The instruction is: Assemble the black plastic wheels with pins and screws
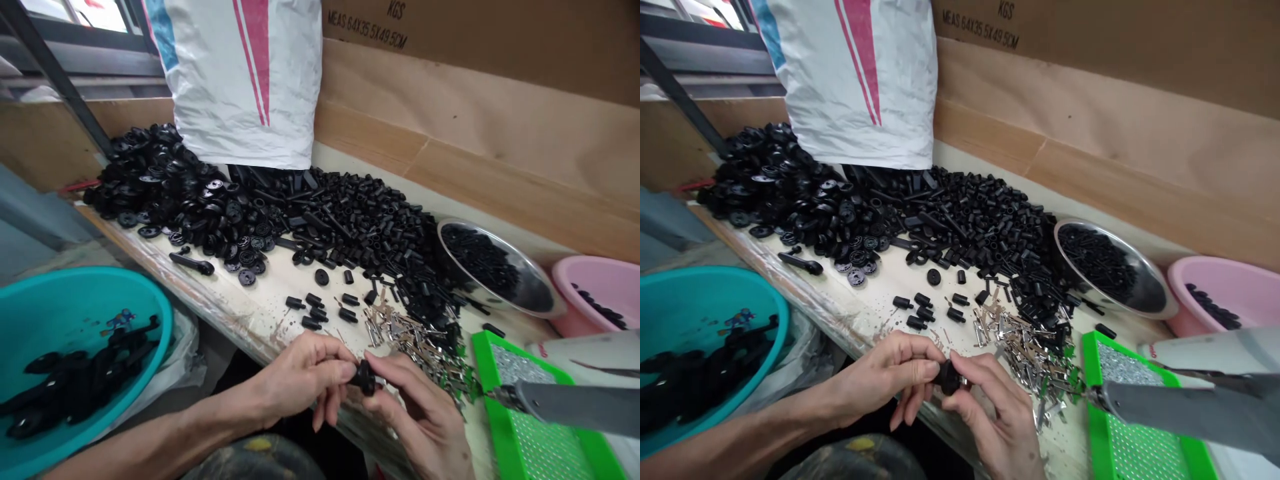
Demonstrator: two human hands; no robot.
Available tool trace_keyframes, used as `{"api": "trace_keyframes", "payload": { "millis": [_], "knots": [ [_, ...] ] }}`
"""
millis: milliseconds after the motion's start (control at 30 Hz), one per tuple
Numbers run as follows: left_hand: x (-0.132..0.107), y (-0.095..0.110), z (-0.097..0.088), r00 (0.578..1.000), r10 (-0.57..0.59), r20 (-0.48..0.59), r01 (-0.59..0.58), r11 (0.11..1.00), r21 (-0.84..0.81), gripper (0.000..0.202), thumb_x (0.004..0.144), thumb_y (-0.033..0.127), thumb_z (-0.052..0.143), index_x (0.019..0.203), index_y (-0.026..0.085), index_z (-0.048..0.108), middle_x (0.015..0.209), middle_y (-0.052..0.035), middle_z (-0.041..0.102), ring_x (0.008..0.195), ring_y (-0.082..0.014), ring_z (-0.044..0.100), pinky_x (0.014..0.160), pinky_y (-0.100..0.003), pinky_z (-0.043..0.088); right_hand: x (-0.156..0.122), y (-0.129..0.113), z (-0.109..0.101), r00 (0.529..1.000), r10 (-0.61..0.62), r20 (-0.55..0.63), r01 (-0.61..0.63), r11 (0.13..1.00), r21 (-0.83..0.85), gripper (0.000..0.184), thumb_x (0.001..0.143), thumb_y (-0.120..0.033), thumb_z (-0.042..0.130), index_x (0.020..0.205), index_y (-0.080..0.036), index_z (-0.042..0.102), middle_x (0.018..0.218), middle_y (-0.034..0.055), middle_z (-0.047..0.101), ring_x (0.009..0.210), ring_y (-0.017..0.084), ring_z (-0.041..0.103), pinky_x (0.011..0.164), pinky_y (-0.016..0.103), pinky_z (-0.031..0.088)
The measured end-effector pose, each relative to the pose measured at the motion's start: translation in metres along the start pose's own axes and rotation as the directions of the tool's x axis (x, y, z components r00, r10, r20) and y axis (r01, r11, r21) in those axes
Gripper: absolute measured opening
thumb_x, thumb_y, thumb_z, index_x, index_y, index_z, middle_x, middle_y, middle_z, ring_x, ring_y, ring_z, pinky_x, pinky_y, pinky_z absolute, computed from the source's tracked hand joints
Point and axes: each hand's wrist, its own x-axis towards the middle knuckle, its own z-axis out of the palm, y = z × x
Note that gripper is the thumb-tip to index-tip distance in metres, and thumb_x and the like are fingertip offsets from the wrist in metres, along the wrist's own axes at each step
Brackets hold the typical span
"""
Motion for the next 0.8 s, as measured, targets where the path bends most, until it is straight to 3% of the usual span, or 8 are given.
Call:
{"api": "trace_keyframes", "payload": {
  "millis": [200, 333, 467, 533, 633, 700, 800],
  "knots": [
    [-0.002, -0.001, 0.001, 0.998, -0.026, 0.063, 0.035, 0.991, -0.131, 0.024, 0.085, 0.034, 0.058, 0.086, 0.011, 0.064, 0.053, -0.0006, 0.058, 0.037, -0.0068, 0.047, 0.034, -0.014, 0.038, -0.004, 0.002, 0.001, 1.0, 0.027, 0.004, -0.027, 0.999, 0.022, 0.035, 0.086, -0.025, 0.067, 0.12, -0.031, 0.063, 0.092, -0.0017, 0.067, 0.079, 0.012, 0.066, 0.071, 0.017, 0.052],
    [-0.004, 0.001, -0.001, 0.997, -0.011, 0.08, 0.021, 0.992, -0.127, 0.023, 0.086, 0.036, 0.059, 0.089, 0.013, 0.06, 0.054, 0.0001, 0.059, 0.037, -0.0074, 0.048, 0.034, -0.014, 0.039, -0.005, 0.001, 0.0, 0.999, 0.031, -0.007, -0.031, 0.999, 0.034, 0.034, 0.085, -0.023, 0.068, 0.118, -0.031, 0.064, 0.089, -0.0021, 0.067, 0.077, 0.011, 0.065, 0.07, 0.017, 0.051],
    [-0.004, 0.001, -0.002, 0.982, -0.081, 0.172, 0.118, 0.969, -0.218, 0.025, 0.087, 0.039, 0.056, 0.083, 0.014, 0.055, 0.06, -0.0008, 0.06, 0.034, -0.0047, 0.044, 0.031, -0.013, 0.032, -0.004, 0.0, 0.002, 1.0, 0.024, 0.01, -0.024, 0.996, 0.086, 0.034, 0.084, -0.022, 0.069, 0.117, -0.031, 0.065, 0.086, -0.0019, 0.067, 0.072, 0.011, 0.064, 0.065, 0.017, 0.051],
    [-0.004, -0.002, 0.0, 0.992, -0.071, 0.107, 0.086, 0.987, -0.137, 0.025, 0.089, 0.04, 0.052, 0.083, 0.016, 0.052, 0.056, 0.0019, 0.057, 0.032, -0.0046, 0.041, 0.03, -0.013, 0.028, -0.005, 0.0, 0.005, 0.998, 0.063, 0.001, -0.062, 0.993, 0.101, 0.035, 0.082, -0.02, 0.07, 0.115, -0.031, 0.066, 0.085, -0.0021, 0.067, 0.071, 0.011, 0.064, 0.063, 0.017, 0.051],
    [-0.005, -0.007, 0.004, 0.99, 0.116, -0.083, -0.102, 0.983, 0.15, 0.017, 0.09, 0.034, 0.052, 0.085, 0.018, 0.051, 0.049, 0.0069, 0.049, 0.037, -0.0052, 0.041, 0.037, -0.013, 0.03, -0.006, 0.001, 0.01, 0.979, 0.195, -0.054, -0.187, 0.974, 0.13, 0.033, 0.081, -0.022, 0.07, 0.112, -0.034, 0.068, 0.084, -0.0027, 0.067, 0.068, 0.011, 0.063, 0.061, 0.017, 0.05],
    [-0.005, -0.01, 0.006, 0.978, 0.186, -0.098, -0.156, 0.955, 0.251, 0.012, 0.091, 0.028, 0.051, 0.085, 0.018, 0.051, 0.047, 0.0082, 0.046, 0.039, -0.0049, 0.041, 0.041, -0.013, 0.031, -0.008, 0.002, 0.012, 0.967, 0.247, -0.067, -0.234, 0.959, 0.162, 0.032, 0.08, -0.024, 0.072, 0.111, -0.035, 0.069, 0.083, -0.0029, 0.067, 0.067, 0.012, 0.062, 0.06, 0.017, 0.05],
    [-0.006, -0.009, 0.005, 0.987, 0.153, -0.046, -0.134, 0.951, 0.277, 0.01, 0.092, 0.027, 0.048, 0.085, 0.019, 0.049, 0.045, 0.0092, 0.044, 0.038, -0.0057, 0.039, 0.042, -0.015, 0.031, -0.01, 0.003, 0.014, 0.971, 0.235, -0.044, -0.224, 0.958, 0.179, 0.034, 0.079, -0.023, 0.073, 0.111, -0.034, 0.069, 0.085, -0.0021, 0.068, 0.071, 0.013, 0.063, 0.064, 0.018, 0.052]
  ]
}}
